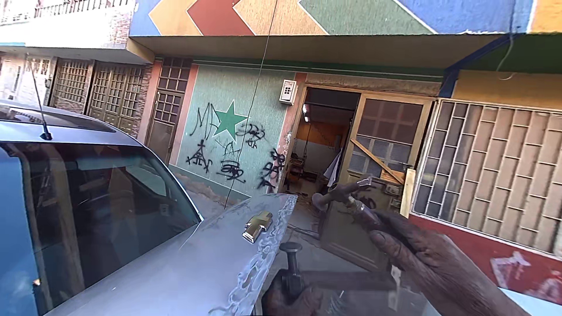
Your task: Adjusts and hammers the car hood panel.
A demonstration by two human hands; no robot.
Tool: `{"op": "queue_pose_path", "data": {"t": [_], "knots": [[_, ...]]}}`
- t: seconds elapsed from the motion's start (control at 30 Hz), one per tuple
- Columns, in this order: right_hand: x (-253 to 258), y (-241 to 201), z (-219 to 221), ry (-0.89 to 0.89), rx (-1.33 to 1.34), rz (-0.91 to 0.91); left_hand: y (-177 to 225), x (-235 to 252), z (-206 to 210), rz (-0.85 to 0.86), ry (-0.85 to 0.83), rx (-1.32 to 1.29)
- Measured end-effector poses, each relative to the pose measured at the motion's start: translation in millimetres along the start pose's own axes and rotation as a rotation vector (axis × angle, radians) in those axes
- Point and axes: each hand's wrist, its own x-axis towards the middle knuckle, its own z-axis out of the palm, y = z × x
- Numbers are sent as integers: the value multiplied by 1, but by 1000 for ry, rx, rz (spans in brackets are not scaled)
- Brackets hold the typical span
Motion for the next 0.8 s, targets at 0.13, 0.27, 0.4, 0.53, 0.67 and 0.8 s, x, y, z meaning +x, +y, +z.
{"op": "queue_pose_path", "data": {"t": [0.13,0.27,0.4,0.53,0.67,0.8], "knots": [[35,15,-4,-116,-101,12,-19,43,8,87,121,-36],[79,2,-20,-396,-46,99,-31,61,17,338,186,2],[118,-33,-31,-553,-57,137,-25,66,32,455,289,105],[137,-49,-30,-603,-178,26,-34,75,34,520,310,157],[130,-48,-18,-613,-226,-65,-34,73,37,536,332,180],[120,-36,-8,-639,-228,-83,-38,68,43,546,362,174]]}}
